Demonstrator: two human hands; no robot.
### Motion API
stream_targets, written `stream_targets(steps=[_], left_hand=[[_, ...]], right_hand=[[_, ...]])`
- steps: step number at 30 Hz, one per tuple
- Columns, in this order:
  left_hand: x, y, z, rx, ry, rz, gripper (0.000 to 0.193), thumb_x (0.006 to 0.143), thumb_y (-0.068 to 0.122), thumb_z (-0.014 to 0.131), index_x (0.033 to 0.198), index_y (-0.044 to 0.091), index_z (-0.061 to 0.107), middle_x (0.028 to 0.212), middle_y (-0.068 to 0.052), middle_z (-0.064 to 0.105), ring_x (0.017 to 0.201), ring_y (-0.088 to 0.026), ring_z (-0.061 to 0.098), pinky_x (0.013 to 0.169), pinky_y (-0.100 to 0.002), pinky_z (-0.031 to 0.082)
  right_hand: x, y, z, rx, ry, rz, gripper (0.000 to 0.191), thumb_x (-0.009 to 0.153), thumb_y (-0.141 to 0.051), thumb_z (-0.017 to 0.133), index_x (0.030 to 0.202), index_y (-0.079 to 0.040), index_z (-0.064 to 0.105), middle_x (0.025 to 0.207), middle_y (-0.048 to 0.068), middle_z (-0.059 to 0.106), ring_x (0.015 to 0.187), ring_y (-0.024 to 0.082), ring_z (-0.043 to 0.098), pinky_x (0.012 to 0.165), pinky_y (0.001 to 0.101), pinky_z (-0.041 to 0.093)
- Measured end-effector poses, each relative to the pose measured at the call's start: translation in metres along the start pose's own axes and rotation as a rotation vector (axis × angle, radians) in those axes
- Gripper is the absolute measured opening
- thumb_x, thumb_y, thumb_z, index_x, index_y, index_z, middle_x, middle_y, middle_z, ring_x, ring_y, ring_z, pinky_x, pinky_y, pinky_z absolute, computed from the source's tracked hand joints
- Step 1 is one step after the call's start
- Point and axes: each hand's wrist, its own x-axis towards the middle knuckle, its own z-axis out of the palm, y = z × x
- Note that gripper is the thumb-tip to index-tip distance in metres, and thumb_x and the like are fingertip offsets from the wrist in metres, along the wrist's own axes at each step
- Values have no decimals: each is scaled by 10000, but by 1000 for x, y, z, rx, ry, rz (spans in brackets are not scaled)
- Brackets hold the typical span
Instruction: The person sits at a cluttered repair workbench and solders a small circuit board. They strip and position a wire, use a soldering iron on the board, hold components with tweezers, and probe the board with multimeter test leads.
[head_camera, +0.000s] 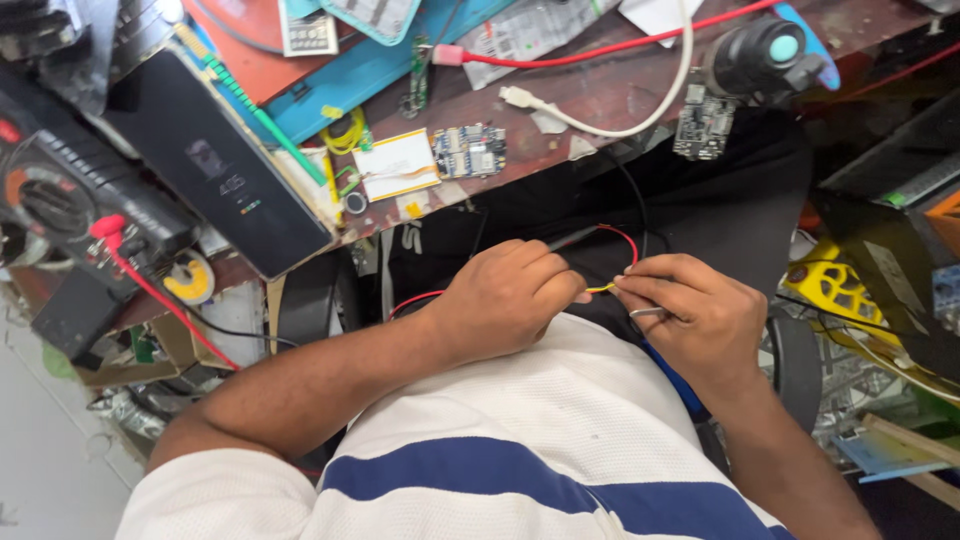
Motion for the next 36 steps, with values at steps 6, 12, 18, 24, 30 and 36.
stream_targets(steps=[6,12,18,24,30,36], left_hand=[[4,4,3,34,-25,19,167,923,158,738,878,38,632,852,-72,614,786,-248,585,708,-381,474],[7,10,9,66,-63,73,139,897,140,725,869,44,629,814,-68,587,775,-246,587,699,-376,477],[7,12,11,39,-58,74,171,911,138,742,850,48,609,802,-69,576,763,-245,583,691,-377,472],[15,11,3,65,-48,60,101,847,84,719,868,37,631,792,-67,592,725,-240,581,658,-365,474],[20,19,-3,21,-1,56,146,893,72,753,854,38,616,772,-61,581,691,-228,573,630,-349,465],[17,16,-8,53,7,35,132,876,65,747,842,28,625,725,-72,547,661,-229,562,602,-351,459]], right_hand=[[3,-3,-8,-3,-61,-23,179,757,-132,858,924,-123,795,973,-7,741,650,143,693,561,279,533],[0,-3,-9,-6,-56,-148,249,702,-58,791,935,-145,809,929,-26,751,713,166,711,612,303,547],[-2,-7,-9,-16,72,-100,114,767,-139,840,839,-161,754,832,-34,716,714,163,700,610,305,524],[2,-4,-11,-54,-29,-199,225,705,-93,802,925,-136,816,877,-24,754,640,155,678,539,311,503],[5,-10,-8,-61,114,-182,133,832,-199,840,910,-175,734,901,-60,697,717,153,688,605,314,515],[6,-13,-8,-82,52,-243,201,727,-155,809,925,-117,803,875,-7,742,646,165,677,526,318,487]])
